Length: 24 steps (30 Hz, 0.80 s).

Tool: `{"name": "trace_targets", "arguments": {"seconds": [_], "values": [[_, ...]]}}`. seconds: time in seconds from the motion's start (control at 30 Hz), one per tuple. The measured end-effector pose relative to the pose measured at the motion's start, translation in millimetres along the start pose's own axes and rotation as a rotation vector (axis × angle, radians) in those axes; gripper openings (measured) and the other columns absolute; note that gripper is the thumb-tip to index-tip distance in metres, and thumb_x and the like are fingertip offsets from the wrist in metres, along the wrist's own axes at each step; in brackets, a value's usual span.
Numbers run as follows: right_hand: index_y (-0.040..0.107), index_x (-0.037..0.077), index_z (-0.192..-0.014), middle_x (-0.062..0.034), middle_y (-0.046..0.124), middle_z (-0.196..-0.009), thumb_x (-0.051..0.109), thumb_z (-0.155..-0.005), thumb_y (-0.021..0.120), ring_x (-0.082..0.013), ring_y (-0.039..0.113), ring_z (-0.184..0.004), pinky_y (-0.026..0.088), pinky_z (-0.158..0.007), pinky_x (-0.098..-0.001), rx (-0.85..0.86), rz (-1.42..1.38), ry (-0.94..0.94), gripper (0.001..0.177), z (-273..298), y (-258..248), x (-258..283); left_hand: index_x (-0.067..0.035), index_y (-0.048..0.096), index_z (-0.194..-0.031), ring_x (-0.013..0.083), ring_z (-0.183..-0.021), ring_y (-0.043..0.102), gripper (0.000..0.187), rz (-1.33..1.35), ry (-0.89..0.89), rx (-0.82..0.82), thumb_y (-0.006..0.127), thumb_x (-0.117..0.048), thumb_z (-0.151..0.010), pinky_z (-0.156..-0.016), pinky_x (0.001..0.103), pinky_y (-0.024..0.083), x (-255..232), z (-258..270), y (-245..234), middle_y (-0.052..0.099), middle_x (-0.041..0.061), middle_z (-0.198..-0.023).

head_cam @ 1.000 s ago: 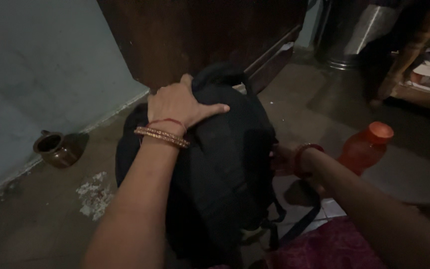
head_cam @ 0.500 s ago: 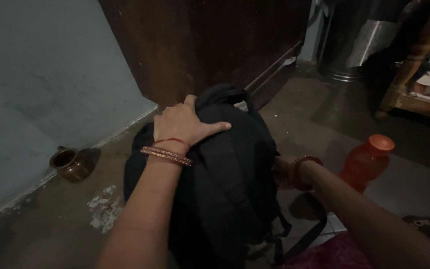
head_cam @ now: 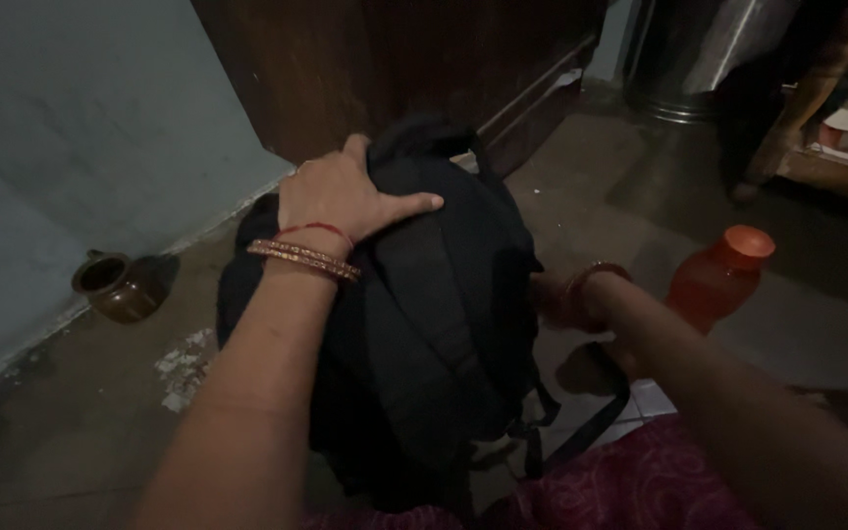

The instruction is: The person packs a black backpack with a white charger and red cable, then places an orange plastic bottle inside. They zip the bag closed and adjust the straps.

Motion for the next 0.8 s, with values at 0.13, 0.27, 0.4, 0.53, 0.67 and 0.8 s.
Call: {"name": "trace_targets", "arguments": {"seconds": [0.13,0.27,0.4,0.53,0.67,0.8], "values": [[0.066,0.004,-0.129,-0.0145,0.07,-0.127,0.032,-0.104,0.053,-0.0273,0.069,-0.111,0.053,-0.095,-0.042,-0.037,0.355,-0.121,0.04,24,-3,21,-0.01,0.057,-0.136,0.0313,-0.085,0.075,0.117,0.008,-0.019,0.042,0.062,-0.097,-0.058,-0.072,0.045,0.061,2,-2,5,0.075,0.015,-0.091],[0.066,0.006,-0.125,-0.012,0.072,-0.123,0.022,-0.102,0.056,-0.0241,0.07,-0.108,0.056,-0.095,-0.0419,-0.08,0.391,-0.147,0.03,49,5,30,-0.01,0.057,-0.136,0.0311,-0.085,0.075,0.118,0.014,-0.014,0.03,0.063,-0.098,-0.057,-0.074,0.045,0.06,1,0,4,0.075,0.015,-0.091],[0.07,0.001,-0.119,-0.0176,0.074,-0.118,0.025,-0.105,0.052,-0.0275,0.072,-0.104,0.059,-0.096,-0.0423,-0.047,0.055,-0.043,0.033,54,7,25,-0.01,0.057,-0.137,0.0307,-0.084,0.076,0.119,0.015,-0.029,0.055,0.063,-0.097,-0.056,-0.072,0.045,0.061,1,0,5,0.075,0.015,-0.09],[0.069,0.005,-0.118,-0.0118,0.073,-0.115,0.026,-0.105,0.051,-0.0241,0.07,-0.102,0.057,-0.092,-0.04,-0.004,0.185,-0.112,0.031,49,6,26,-0.01,0.056,-0.137,0.0303,-0.081,0.074,0.12,-0.014,-0.015,0.034,0.061,-0.099,-0.058,-0.068,0.043,0.061,0,0,3,0.074,0.015,-0.084],[0.064,0.008,-0.111,-0.0076,0.066,-0.104,0.025,-0.106,0.05,-0.0212,0.064,-0.092,0.056,-0.085,-0.039,0.044,-0.183,-0.053,0.023,41,9,14,-0.011,0.058,-0.135,0.0275,-0.076,0.074,0.117,-0.012,-0.015,0.031,0.059,-0.099,-0.058,-0.062,0.04,0.06,0,0,4,0.073,0.012,-0.08],[0.064,0.007,-0.105,-0.0078,0.065,-0.099,0.026,-0.107,0.051,-0.0211,0.064,-0.087,0.056,-0.085,-0.0374,-0.012,-0.147,-0.02,0.023,38,2,11,-0.01,0.059,-0.133,0.027,-0.075,0.074,0.118,-0.013,-0.01,0.031,0.059,-0.1,-0.057,-0.059,0.039,0.06,1,-1,5,0.073,0.012,-0.079]]}}
Point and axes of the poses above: each hand's wrist, its own z-axis away from the middle knuckle, its own y-axis out of the palm, x = y × z, the point moved 9 cm from there along -z, towards the middle knuckle
